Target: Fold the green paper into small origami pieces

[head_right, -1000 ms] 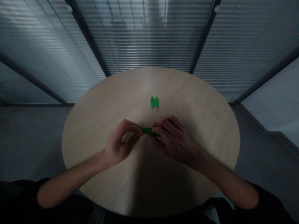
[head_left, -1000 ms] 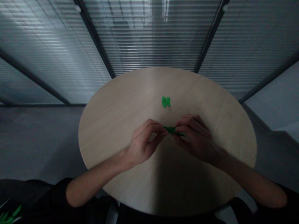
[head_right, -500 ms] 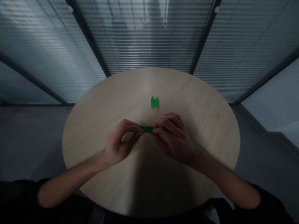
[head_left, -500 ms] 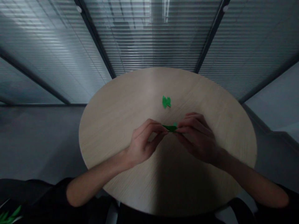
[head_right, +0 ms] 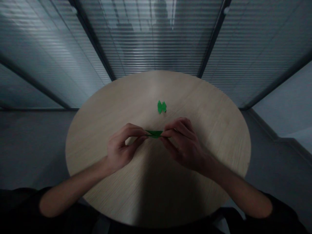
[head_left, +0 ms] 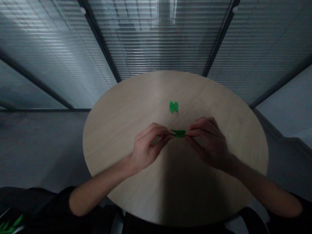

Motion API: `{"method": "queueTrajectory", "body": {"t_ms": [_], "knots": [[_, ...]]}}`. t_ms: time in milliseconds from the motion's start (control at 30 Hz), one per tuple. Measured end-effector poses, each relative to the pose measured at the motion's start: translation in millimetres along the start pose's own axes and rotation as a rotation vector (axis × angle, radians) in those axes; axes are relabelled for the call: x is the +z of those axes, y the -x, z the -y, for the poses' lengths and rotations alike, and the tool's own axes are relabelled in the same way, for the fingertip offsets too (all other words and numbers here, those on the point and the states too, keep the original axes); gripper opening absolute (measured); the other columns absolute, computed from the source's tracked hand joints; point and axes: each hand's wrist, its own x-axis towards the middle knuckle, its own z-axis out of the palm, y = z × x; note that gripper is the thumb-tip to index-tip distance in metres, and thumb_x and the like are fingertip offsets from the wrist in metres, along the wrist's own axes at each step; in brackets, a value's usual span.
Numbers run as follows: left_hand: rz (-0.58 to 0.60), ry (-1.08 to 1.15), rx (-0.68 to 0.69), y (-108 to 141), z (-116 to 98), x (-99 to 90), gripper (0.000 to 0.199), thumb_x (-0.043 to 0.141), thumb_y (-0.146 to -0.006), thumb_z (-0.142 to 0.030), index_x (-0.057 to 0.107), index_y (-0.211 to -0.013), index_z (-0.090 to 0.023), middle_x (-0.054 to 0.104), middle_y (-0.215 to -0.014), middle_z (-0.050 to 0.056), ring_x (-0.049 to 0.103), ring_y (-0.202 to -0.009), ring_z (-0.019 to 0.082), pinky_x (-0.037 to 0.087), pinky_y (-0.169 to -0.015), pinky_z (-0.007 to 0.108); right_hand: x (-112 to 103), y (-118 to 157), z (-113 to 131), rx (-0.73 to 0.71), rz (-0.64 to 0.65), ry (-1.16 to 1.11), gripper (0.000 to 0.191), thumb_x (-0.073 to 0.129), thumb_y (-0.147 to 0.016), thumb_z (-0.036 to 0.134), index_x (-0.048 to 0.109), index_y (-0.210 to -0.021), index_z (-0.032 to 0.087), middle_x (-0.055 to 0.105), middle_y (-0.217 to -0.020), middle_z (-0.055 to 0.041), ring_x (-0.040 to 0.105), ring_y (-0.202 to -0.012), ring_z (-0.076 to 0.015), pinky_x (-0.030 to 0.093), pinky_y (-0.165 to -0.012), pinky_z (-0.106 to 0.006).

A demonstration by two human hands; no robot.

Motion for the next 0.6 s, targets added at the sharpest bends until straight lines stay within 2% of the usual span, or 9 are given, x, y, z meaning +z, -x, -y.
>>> {"method": "queueTrajectory", "body": {"t_ms": [233, 400, 600], "knots": [[0.036, 0.039, -0.020, 2.0, 0.7, 2.4, 0.007, 0.070, -0.097, -0.014, 0.070, -0.103, -0.017, 0.071, -0.092, 0.006, 0.069, -0.077, 0.015, 0.060, -0.064, 0.026, 0.5, 0.0, 0.4, 0.009, 0.029, -0.022, 0.015, 0.069, -0.094, 0.012, 0.066, -0.102, 0.025, 0.067, -0.097, -0.0043, 0.060, -0.092, -0.0225, 0.051, -0.085, -0.042], [0.024, 0.060, -0.021, 1.8, -1.4, 2.6, 0.006, 0.071, -0.096, -0.012, 0.071, -0.097, -0.018, 0.072, -0.089, 0.006, 0.069, -0.077, 0.015, 0.059, -0.065, 0.026, -0.2, 0.9, 0.1, -0.017, 0.035, -0.007, 0.014, 0.070, -0.094, 0.012, 0.066, -0.101, 0.024, 0.068, -0.095, -0.0041, 0.059, -0.092, -0.0228, 0.051, -0.088, -0.044], [0.024, 0.073, -0.060, -0.4, -1.5, 2.5, 0.007, 0.071, -0.095, -0.010, 0.071, -0.094, -0.017, 0.073, -0.088, 0.006, 0.069, -0.077, 0.015, 0.058, -0.065, 0.026, 1.9, 0.1, -0.2, -0.009, 0.016, -0.007, 0.012, 0.070, -0.095, 0.014, 0.066, -0.100, 0.024, 0.068, -0.095, -0.0038, 0.059, -0.091, -0.0222, 0.051, -0.085, -0.042]]}}
